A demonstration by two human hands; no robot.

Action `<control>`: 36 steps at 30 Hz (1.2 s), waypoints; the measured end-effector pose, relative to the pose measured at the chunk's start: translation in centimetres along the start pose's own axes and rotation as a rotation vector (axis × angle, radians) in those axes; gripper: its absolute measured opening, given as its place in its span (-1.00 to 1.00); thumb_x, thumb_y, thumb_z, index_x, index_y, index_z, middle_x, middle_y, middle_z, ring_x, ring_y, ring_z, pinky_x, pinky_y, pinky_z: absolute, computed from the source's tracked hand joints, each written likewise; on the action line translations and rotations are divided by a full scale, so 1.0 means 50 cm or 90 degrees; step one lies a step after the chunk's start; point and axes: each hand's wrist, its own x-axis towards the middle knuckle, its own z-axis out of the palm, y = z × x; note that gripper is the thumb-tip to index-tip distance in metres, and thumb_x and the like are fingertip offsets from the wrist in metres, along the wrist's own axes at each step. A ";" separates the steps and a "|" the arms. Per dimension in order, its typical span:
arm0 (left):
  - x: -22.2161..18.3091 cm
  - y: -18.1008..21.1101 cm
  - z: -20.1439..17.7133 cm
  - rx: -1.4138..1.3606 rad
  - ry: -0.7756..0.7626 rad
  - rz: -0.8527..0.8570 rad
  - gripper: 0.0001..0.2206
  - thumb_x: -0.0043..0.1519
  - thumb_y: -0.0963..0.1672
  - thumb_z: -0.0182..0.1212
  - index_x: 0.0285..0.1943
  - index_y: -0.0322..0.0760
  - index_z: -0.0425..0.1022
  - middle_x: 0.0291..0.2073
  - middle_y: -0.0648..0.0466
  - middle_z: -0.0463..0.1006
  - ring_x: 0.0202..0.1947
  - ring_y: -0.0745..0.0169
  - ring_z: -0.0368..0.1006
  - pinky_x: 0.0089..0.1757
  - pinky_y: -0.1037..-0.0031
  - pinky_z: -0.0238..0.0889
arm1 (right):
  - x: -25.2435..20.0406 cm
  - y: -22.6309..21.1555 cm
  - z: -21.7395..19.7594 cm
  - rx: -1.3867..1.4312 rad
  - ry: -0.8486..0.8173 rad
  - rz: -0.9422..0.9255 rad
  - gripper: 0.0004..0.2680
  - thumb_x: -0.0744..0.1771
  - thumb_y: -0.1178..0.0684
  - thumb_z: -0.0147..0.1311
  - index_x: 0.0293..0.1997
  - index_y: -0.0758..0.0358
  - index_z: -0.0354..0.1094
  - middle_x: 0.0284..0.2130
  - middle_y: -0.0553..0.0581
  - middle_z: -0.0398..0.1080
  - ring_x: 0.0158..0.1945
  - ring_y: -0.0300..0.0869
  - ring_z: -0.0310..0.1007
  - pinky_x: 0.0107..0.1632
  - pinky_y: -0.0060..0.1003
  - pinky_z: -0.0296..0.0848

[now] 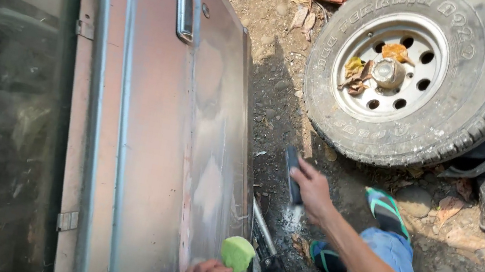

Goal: Sanding the side panel of a silver vehicle using a sanding block and a sponge.

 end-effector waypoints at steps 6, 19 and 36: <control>0.115 0.048 0.016 0.164 -0.156 0.031 -0.70 0.02 -0.18 0.35 -0.08 -0.11 0.42 -0.22 0.16 0.40 -0.21 0.21 0.31 -0.10 0.27 0.09 | -0.080 0.070 -0.108 -0.172 0.037 0.195 -0.60 0.34 0.18 0.09 0.39 0.25 0.31 -0.03 0.21 0.50 -0.27 -0.18 0.35 -0.27 -0.32 0.32; 0.182 0.009 0.249 0.527 -0.289 0.183 -0.77 0.13 -0.15 0.22 -0.03 -0.26 0.52 -0.16 0.03 0.40 -0.16 0.20 0.22 -0.08 0.39 0.13 | -0.017 -0.161 -0.275 -0.386 -0.034 0.267 -0.59 0.34 0.22 0.10 0.41 0.13 0.36 -0.21 0.35 0.49 -0.41 -0.06 0.30 -0.40 -0.24 0.23; 0.250 0.001 0.322 0.670 -0.224 0.204 -0.57 0.13 -0.16 0.40 0.22 -0.20 0.54 -0.18 0.12 0.41 -0.17 0.25 0.20 -0.09 0.40 0.13 | 0.065 -0.130 -0.319 -0.570 0.020 0.310 -0.63 0.34 0.29 0.12 0.33 0.17 0.43 0.10 0.35 0.53 0.04 0.04 0.45 0.11 -0.14 0.33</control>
